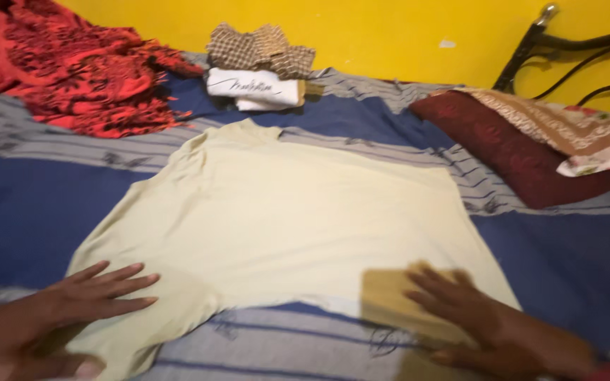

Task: The person smooths and folds several pieces of clothing including t-shirts and trousers on a bed by hand and then places them onto a shelf inside a closet.

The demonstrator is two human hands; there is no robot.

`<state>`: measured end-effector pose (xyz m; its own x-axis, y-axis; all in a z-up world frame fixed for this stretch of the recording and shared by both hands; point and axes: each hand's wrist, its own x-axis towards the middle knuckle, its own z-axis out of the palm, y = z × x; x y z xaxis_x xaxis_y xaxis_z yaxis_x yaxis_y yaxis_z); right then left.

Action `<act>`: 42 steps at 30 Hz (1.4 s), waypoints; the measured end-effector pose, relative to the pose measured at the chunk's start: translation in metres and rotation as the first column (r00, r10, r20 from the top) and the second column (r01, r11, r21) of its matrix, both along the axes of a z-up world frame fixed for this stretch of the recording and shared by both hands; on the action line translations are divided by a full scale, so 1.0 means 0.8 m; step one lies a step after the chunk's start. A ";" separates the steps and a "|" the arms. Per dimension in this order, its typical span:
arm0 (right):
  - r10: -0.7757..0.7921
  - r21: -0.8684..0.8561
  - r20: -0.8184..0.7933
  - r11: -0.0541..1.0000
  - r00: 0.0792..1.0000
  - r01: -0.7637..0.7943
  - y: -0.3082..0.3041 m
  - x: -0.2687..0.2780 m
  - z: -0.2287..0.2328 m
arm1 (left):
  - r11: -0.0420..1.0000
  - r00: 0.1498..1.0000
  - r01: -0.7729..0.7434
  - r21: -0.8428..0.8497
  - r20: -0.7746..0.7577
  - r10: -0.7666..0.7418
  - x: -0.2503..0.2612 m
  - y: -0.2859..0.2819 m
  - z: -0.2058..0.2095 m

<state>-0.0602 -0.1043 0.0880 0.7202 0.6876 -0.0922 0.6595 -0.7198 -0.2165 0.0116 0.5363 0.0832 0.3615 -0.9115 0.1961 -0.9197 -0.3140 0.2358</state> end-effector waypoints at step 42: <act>-0.519 0.723 -0.614 -0.068 0.595 0.687 -0.161 0.088 -0.026 | 0.397 0.459 -0.880 -0.261 -0.686 0.565 0.228 0.026 -0.059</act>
<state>0.0105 -0.2328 0.0674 0.9395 -0.3414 0.0258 -0.0123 -0.1088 -0.9940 0.1941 0.5572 0.0362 0.9922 -0.0155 0.1235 -0.1161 -0.4739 0.8729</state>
